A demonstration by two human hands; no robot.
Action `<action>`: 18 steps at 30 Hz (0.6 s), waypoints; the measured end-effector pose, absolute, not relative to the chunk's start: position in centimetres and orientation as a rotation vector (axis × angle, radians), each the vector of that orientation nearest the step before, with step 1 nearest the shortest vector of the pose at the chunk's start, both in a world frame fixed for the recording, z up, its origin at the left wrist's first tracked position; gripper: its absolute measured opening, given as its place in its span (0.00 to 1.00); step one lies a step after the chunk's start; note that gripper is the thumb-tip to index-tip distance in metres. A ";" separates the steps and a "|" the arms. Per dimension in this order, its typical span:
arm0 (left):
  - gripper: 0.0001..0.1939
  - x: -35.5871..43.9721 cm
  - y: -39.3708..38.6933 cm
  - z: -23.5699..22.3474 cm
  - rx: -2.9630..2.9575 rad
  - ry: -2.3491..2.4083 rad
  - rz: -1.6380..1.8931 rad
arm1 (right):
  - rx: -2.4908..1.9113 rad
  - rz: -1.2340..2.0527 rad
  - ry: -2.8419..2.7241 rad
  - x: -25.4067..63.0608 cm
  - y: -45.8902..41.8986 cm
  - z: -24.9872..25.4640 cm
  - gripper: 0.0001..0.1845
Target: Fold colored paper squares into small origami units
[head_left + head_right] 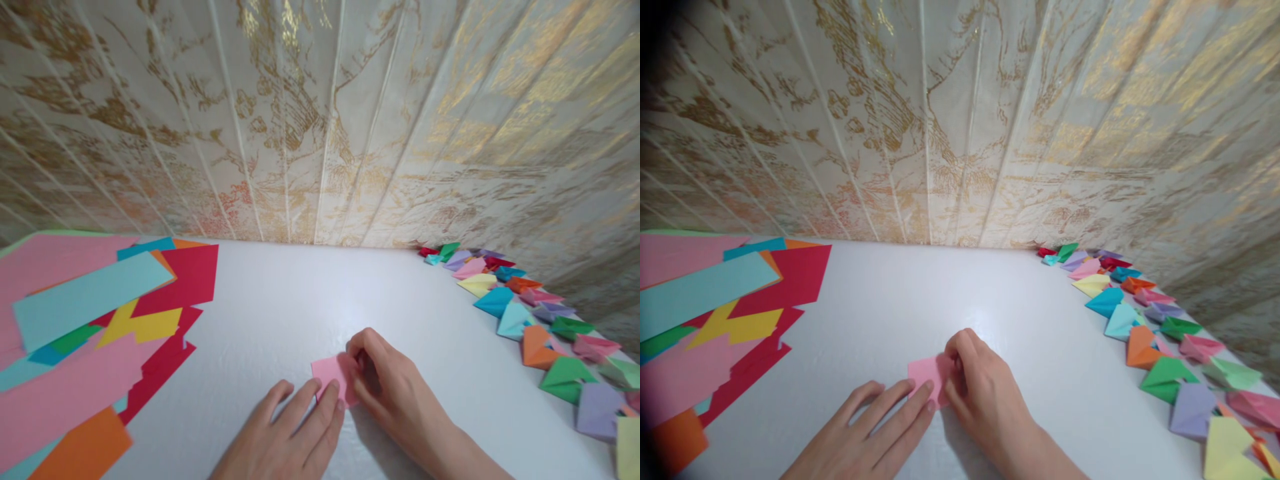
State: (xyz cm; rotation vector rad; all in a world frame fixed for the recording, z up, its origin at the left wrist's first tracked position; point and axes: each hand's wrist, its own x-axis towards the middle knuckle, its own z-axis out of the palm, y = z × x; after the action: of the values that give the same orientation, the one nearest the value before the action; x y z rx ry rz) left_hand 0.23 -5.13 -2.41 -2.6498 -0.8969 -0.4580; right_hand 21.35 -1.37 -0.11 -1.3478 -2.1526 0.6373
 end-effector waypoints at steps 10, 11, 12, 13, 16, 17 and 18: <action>0.15 0.5 -4.8 -2.7 -2.638 -0.880 -0.519 | -1.307 0.854 -2.200 21.5 -2.6 0.4 0.12; 0.15 0.4 -4.9 -2.6 -2.638 -0.881 -0.507 | -1.313 0.863 -2.201 21.5 -2.6 0.4 0.13; 0.15 0.3 -5.0 -2.5 -2.637 -0.881 -0.492 | -1.314 0.873 -2.208 21.6 -2.5 0.4 0.13; 0.15 0.2 -5.1 -2.4 -2.637 -0.885 -0.473 | -1.309 0.882 -2.217 21.6 -2.4 0.5 0.13; 0.17 0.0 -5.4 -2.1 -2.654 -0.912 -0.411 | -1.285 0.875 -2.258 22.0 -2.2 0.7 0.14; 0.17 0.0 -5.4 -2.0 -2.652 -0.929 -0.405 | -1.279 0.865 -2.280 22.1 -2.1 0.8 0.15; 0.18 0.0 -5.5 -2.0 -2.646 -0.949 -0.395 | -1.276 0.853 -2.307 22.3 -1.9 1.0 0.15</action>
State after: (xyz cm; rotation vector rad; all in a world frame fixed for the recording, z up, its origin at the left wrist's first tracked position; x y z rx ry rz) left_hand -0.02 -5.50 -1.95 -2.6463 -0.9495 -0.3951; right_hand 22.35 -1.93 0.96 -1.2762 -2.3070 0.8531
